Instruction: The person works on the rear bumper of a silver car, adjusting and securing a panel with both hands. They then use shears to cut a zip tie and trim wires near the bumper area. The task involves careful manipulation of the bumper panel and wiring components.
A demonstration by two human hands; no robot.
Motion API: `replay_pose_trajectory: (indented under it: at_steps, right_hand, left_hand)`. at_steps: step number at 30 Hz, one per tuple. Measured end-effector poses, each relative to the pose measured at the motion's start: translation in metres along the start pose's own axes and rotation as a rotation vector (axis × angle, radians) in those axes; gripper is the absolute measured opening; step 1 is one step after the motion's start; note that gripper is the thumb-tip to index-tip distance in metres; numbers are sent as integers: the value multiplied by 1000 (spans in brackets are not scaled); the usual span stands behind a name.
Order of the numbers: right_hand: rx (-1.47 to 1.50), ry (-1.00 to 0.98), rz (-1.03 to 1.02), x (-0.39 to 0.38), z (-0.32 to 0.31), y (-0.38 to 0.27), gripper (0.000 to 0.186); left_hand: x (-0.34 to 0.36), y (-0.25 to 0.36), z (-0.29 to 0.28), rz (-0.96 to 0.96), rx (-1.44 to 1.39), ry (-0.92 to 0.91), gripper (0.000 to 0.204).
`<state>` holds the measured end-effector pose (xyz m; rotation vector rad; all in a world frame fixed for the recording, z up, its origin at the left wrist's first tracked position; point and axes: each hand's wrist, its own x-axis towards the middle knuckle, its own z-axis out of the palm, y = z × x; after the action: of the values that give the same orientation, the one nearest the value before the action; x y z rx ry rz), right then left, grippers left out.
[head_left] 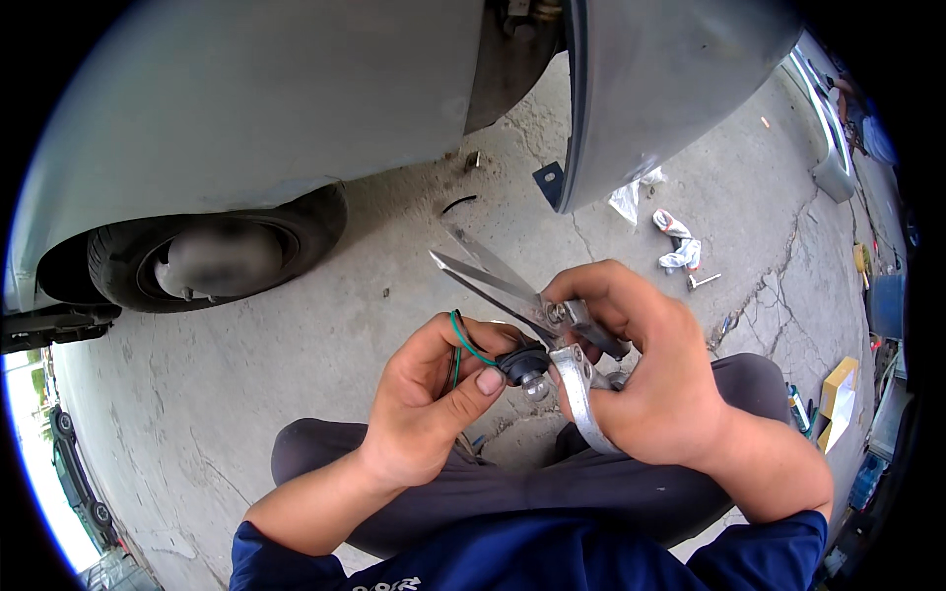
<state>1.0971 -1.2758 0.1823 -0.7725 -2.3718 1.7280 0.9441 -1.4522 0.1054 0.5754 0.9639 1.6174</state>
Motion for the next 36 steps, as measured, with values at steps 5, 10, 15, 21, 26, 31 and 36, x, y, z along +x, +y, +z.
replay_pose_trajectory:
  at_steps: [5, 10, 15, 21, 26, 31, 36]
  right_hand:
    - [114, -18, 35, 2, 3, 4, 51]
    - [185, 34, 30, 4, 7, 12, 48]
    - [295, 26, 46, 8, 3, 10, 52]
    - [397, -93, 177, 10, -1, 4, 59]
    - [445, -94, 130, 8, 1, 5, 61]
    - [330, -118, 133, 8, 4, 3, 62]
    - [472, -194, 278, 8, 6, 8, 57]
  left_hand:
    - [-3, 0, 3, -9, -25, 19, 24]
    - [-2, 2, -3, -12, 61, 56, 25]
    - [0, 6, 1, -1, 55, 87, 31]
    - [3, 16, -5, -89, -17, 12, 20]
    - [3, 20, -9, -91, 70, -39, 17]
    - [3, 20, -10, -99, 313, -77, 18]
    - [2, 26, 0, -244, 184, 20, 19]
